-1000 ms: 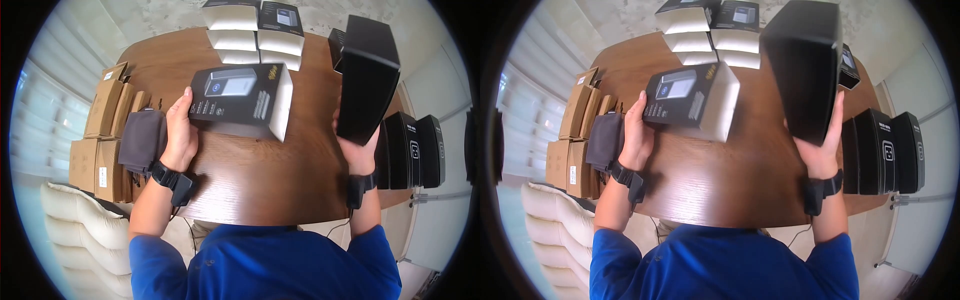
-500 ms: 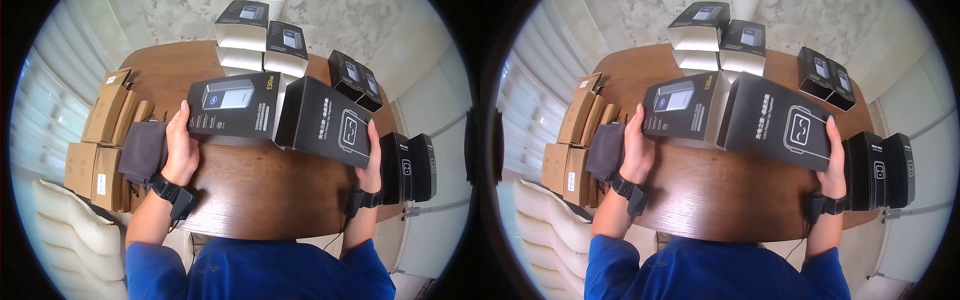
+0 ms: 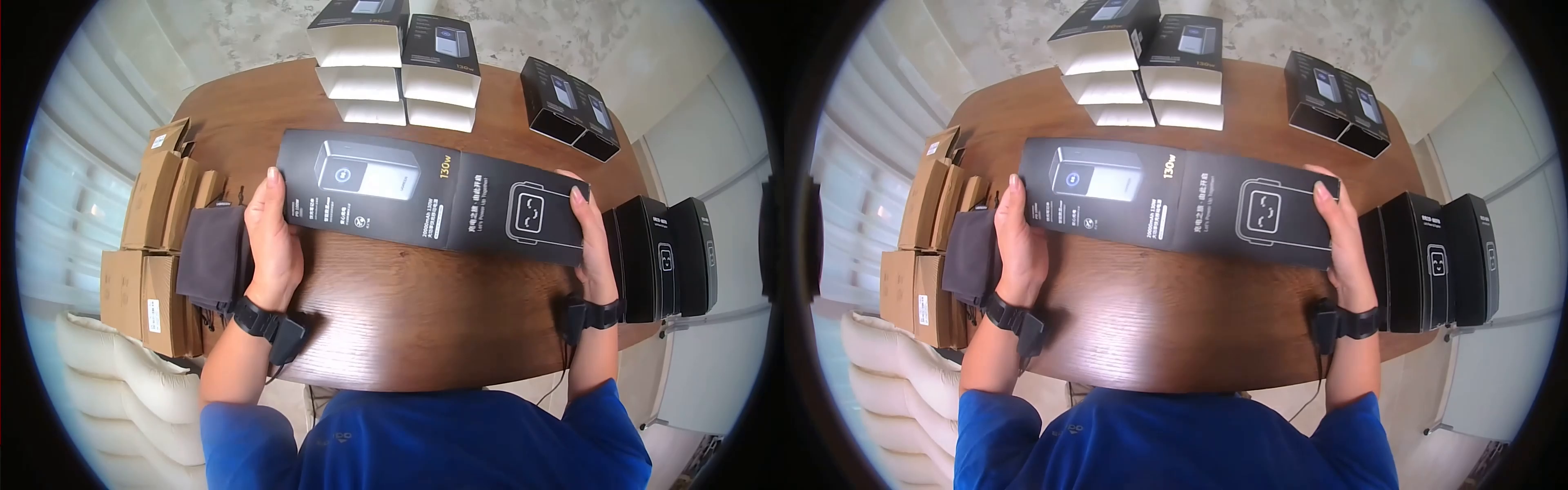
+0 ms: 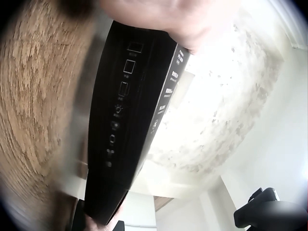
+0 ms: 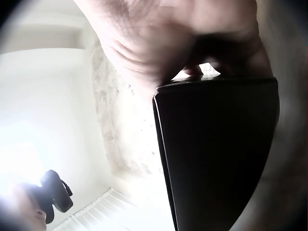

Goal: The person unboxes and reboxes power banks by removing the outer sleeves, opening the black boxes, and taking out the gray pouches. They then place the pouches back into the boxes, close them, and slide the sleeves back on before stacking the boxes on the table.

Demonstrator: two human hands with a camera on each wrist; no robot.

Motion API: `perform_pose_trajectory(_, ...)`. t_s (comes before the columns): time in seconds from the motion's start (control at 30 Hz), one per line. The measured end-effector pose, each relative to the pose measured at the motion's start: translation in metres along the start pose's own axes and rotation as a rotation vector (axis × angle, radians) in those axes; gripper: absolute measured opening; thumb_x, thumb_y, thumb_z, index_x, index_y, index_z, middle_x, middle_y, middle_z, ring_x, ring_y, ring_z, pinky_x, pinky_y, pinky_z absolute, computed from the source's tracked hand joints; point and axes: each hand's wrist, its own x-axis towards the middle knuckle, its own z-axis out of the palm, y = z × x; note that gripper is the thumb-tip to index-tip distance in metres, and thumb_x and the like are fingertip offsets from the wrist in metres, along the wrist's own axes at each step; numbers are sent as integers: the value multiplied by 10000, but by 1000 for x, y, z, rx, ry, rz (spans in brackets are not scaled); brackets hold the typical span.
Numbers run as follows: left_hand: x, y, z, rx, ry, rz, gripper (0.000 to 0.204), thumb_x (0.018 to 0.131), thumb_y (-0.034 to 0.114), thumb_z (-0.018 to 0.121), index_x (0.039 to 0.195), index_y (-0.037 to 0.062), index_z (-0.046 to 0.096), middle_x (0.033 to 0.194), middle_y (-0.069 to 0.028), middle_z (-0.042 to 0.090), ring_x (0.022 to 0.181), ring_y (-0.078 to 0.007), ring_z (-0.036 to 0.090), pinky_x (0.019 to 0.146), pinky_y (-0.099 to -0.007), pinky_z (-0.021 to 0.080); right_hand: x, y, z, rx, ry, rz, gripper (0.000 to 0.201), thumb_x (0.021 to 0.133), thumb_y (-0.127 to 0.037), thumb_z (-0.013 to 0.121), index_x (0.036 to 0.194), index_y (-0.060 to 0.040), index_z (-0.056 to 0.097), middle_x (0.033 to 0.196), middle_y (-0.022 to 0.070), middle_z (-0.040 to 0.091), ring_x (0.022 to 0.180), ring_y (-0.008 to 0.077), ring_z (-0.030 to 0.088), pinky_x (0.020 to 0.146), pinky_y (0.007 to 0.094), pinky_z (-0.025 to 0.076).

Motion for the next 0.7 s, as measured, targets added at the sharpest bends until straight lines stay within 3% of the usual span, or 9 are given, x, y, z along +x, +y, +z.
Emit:
perform_pose_trajectory(0.37, -2, 7, 6, 2, -69, -67, 357, 1005, 332, 454, 1184, 46, 570, 1126, -21, 620, 1022, -101, 563, 925, -276, 416, -4, 3, 8, 36, 8, -32, 425, 969, -331, 501, 1270, -32, 493, 1129, 79, 577, 1051, 135, 538, 930, 257, 410)
perform_pose_trajectory(0.5, -10, 5, 16, 219, -241, 3, 489, 1018, 380, 366, 1350, 28, 434, 1330, -59, 491, 1256, -158, 418, 1075, -324, 274, -9, 10, 17, 13, -56, -38, 482, 962, -349, 512, 1330, -47, 437, 1180, 88, 551, 1099, 147, 513, 966, 271, 383)
perform_pose_trajectory(0.57, -19, 1, 20, 314, -336, 6, 636, 983, 391, 432, 1459, 9, 252, 1485, -137, 306, 1391, -228, 245, 1139, -350, 158, -13, 17, 24, -3, -169, -41, 569, 952, -378, 524, 1399, -69, 354, 1261, 102, 498, 1172, 169, 459, 1013, 295, 343)
perform_pose_trajectory(0.6, -23, 1, 22, 347, -385, 4, 664, 978, 392, 439, 1470, 6, 216, 1506, -146, 262, 1408, -240, 207, 1145, -358, 137, -12, 22, 22, -38, -277, -57, 655, 947, -349, 536, 1465, -86, 235, 1348, 111, 416, 1232, 193, 407, 1048, 315, 307)
perform_pose_trajectory(0.7, -32, -1, 29, 427, -545, 57, 768, 937, 396, 500, 1492, 5, 139, 1534, -172, 184, 1433, -270, 144, 1153, -370, 112, -18, 40, 31, -21, -375, 77, 723, 941, -313, 546, 1501, -112, 135, 1394, 118, 358, 1272, 210, 375, 1072, 327, 286)
